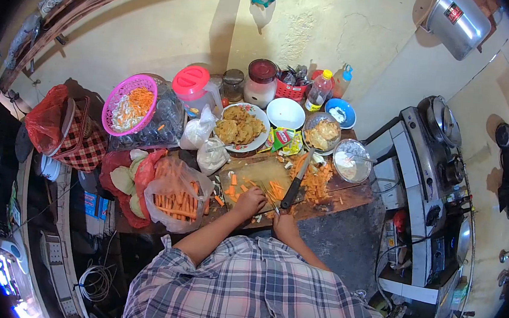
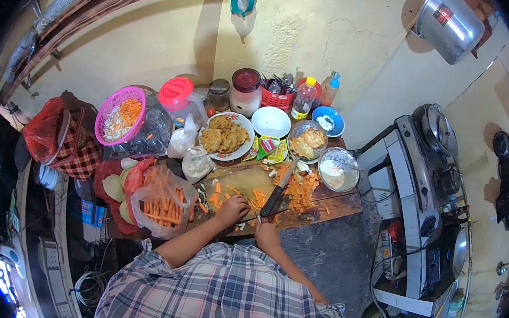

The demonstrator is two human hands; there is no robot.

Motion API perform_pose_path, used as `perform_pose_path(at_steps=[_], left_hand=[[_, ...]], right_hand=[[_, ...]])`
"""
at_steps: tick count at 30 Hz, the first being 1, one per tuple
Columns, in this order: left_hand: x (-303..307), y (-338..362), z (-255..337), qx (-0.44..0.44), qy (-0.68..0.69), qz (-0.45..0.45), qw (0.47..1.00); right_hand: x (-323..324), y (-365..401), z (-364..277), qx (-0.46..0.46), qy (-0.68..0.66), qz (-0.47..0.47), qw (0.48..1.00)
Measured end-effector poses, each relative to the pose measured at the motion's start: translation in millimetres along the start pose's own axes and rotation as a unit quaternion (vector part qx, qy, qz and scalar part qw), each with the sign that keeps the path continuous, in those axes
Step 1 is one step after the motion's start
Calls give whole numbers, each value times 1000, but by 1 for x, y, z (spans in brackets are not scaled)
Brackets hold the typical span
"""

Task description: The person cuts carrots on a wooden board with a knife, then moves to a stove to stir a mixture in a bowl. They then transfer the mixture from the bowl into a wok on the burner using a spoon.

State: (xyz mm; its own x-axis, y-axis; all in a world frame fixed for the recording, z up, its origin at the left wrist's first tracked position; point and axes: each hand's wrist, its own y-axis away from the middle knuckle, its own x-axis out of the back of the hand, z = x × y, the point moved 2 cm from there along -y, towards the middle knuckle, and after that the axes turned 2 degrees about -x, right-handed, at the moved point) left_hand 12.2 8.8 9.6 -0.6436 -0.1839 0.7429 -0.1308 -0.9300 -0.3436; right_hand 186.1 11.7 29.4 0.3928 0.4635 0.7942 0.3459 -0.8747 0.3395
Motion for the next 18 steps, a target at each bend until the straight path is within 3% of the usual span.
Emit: perform_pose_path(at_steps=[12,18], left_hand=[[1,-1,-1,-4,9,10,1000],[-1,0,-3,3,13,-1,1000]], right_hand=[[-2,3,-4,-30,35,-29,998],[-9,-2,-6,-3,16,2,1000]])
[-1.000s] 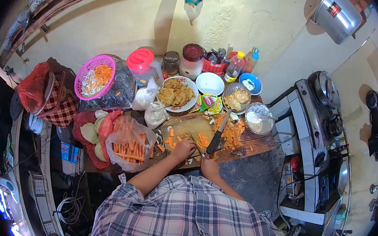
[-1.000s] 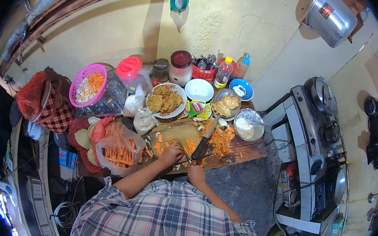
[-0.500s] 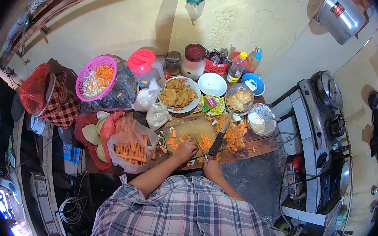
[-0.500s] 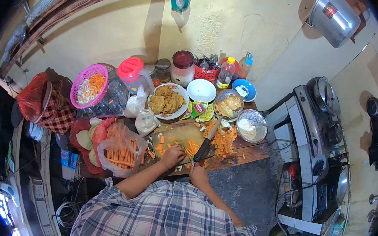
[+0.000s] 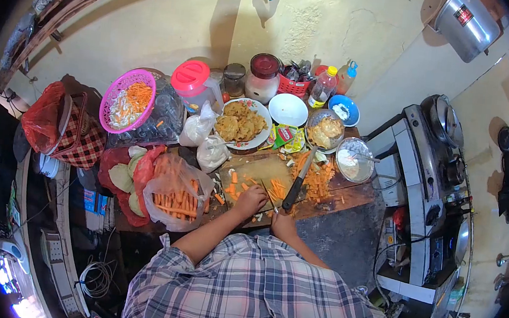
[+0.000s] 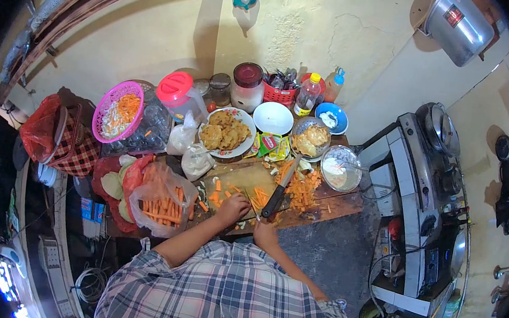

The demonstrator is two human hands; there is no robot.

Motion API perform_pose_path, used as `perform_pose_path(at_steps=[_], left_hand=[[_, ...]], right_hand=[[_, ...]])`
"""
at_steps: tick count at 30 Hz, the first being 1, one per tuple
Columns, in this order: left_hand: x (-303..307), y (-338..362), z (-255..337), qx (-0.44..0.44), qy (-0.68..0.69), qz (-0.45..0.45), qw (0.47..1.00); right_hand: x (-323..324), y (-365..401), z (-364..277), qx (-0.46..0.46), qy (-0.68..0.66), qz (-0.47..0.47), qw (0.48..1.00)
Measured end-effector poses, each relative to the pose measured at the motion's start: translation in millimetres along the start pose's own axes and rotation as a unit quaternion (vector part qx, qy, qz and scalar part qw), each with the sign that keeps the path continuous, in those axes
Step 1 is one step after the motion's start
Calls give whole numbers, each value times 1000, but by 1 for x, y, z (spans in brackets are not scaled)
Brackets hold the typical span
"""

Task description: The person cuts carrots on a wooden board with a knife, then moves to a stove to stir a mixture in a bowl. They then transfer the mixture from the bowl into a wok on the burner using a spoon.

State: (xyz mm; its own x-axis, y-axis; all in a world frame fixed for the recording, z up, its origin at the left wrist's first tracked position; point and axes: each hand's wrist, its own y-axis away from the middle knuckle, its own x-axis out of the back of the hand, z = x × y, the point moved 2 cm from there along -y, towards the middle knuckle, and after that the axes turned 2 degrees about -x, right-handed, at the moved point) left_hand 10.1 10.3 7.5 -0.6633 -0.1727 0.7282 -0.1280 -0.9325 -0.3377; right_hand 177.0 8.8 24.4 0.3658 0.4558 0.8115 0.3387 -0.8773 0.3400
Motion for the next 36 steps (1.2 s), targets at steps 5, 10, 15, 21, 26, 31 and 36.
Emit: perform_pose_path(at_steps=[5,10,15,21,26,31,36], left_hand=[[-3,2,-3,5,-12,-14,1000],[-2,3,-3,4,5,-6,1000],[-5,6,-5,-14,-4,19,1000],[-5,6,-4,-7,11,27,1000],[-3,6,-2,-12,13,34,999],[-5,7,-3,-22,9,32,999],[1,6,2,-4,26,23,999]], right_hand=[[-11,-6,1,7,0,19,1000],[5,1,-5,-4,-71,13,997],[4,-1,0,20,-39,14,999],[7,1,-3,-15,-36,-7,999],[6,0,-5,-8,-30,-16,999],[-7,-6,-2,15,-11,27,999],[-5,-3,-3,7,-19,30,999]])
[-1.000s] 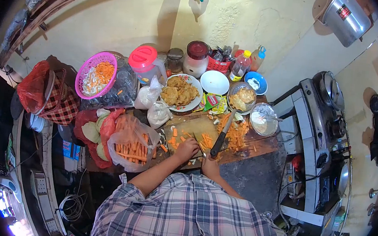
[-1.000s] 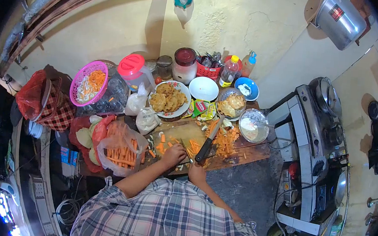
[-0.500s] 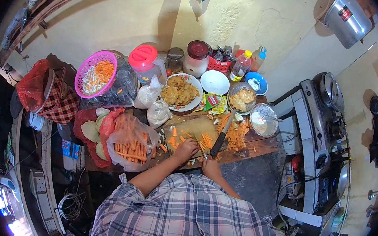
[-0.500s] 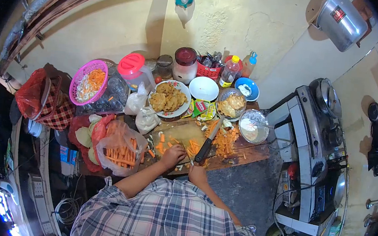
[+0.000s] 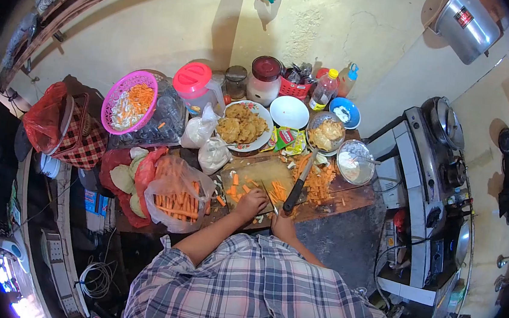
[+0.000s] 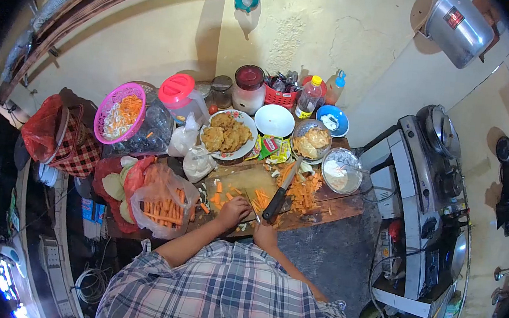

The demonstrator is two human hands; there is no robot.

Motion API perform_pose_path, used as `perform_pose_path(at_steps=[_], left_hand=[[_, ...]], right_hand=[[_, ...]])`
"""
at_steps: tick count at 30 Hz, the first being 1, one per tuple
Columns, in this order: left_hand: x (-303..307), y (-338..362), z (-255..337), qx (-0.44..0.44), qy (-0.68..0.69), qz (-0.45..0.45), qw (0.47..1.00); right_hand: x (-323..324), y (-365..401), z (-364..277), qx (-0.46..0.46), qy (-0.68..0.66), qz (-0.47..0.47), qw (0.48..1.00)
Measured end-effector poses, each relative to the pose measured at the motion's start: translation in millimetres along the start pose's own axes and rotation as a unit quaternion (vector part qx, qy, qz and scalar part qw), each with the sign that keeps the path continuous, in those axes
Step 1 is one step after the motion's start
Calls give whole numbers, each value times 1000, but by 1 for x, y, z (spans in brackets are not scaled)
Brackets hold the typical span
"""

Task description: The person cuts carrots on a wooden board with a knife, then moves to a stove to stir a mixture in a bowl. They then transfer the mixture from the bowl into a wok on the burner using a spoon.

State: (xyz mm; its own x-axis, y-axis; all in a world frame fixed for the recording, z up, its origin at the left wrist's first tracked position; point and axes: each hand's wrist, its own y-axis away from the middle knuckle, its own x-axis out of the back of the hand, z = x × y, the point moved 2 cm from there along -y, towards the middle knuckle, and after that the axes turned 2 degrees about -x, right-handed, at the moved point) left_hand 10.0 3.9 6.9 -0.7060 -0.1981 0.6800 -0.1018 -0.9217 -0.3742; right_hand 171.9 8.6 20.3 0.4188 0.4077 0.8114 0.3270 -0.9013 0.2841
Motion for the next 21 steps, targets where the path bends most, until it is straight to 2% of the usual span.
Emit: perform_pose_path(at_steps=[6,8,14,17,21], left_hand=[[-1,3,-2,-17,2,10,1000],[-3,3,-4,-19,-2,6,1000],[-4,3,-5,-18,3,6,1000],[-3,3,-4,-23,-3,10,1000],[-3,4,-3,-24,-9,3,1000]], right_hand=[[4,0,2,-32,-46,-37,998],[11,2,-4,-1,-49,-17,999],[15,2,-9,-15,-41,-51,998],[-4,-6,4,16,-35,-13,999],[-7,-8,3,15,-7,-35,999]])
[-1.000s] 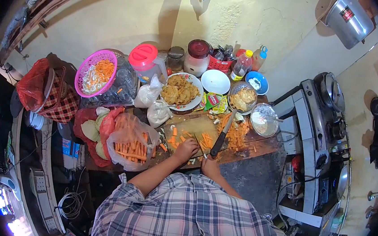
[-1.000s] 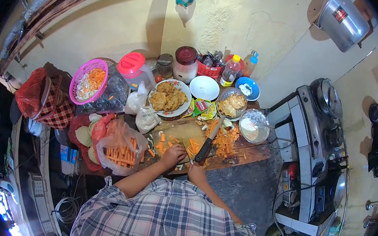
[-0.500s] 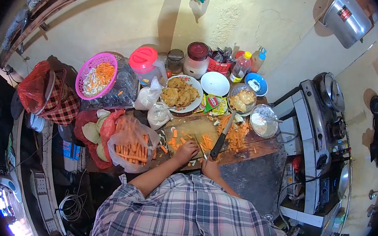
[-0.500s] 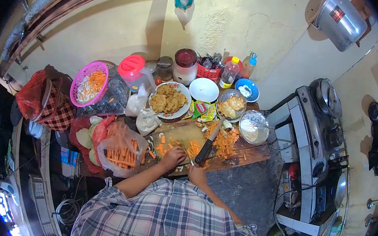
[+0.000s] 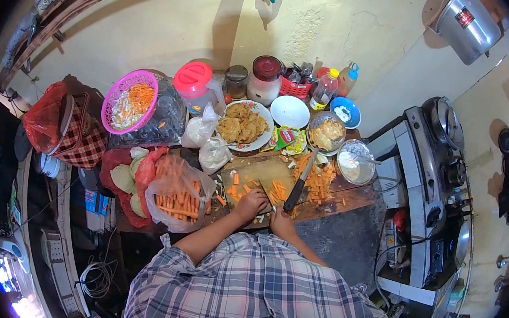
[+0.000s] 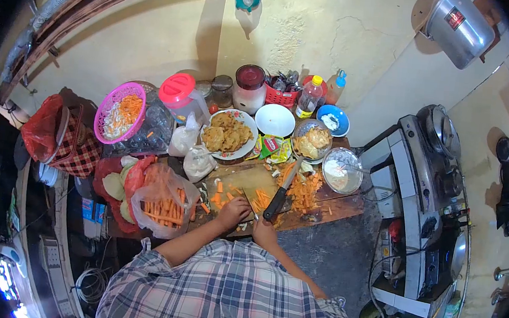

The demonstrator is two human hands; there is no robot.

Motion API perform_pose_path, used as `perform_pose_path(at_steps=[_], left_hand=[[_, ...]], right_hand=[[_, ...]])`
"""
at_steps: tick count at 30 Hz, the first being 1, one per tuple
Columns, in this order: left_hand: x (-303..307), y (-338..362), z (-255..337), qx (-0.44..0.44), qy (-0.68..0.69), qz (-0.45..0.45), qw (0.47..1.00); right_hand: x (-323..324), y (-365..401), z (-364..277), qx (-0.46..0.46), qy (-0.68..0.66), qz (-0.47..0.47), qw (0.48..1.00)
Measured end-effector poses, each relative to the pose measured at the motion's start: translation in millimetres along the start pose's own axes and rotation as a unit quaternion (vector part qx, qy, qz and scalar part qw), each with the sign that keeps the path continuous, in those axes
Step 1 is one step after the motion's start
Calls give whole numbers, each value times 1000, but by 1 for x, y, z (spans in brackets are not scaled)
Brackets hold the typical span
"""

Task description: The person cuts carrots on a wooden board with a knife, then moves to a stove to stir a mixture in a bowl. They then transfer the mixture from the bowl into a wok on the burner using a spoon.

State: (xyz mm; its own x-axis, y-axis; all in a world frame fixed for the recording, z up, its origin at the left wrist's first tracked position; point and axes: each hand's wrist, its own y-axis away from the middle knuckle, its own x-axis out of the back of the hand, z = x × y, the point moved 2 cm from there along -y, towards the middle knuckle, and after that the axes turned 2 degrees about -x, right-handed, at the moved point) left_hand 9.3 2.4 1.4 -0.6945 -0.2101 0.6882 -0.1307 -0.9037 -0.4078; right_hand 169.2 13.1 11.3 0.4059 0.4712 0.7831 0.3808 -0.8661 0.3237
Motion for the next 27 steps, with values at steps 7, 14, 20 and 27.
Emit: perform_pose_path(at_steps=[7,14,20,27], left_hand=[[9,-13,20,-74,-55,0,996],[32,-18,1,95,21,7,995],[60,-8,-30,132,-86,-26,987],[59,-17,-32,135,-163,-152,965]], right_hand=[[17,3,8,-30,-45,24,998],[35,11,0,26,-88,14,996],[12,6,22,0,-50,-37,998],[23,8,15,22,-59,31,997]])
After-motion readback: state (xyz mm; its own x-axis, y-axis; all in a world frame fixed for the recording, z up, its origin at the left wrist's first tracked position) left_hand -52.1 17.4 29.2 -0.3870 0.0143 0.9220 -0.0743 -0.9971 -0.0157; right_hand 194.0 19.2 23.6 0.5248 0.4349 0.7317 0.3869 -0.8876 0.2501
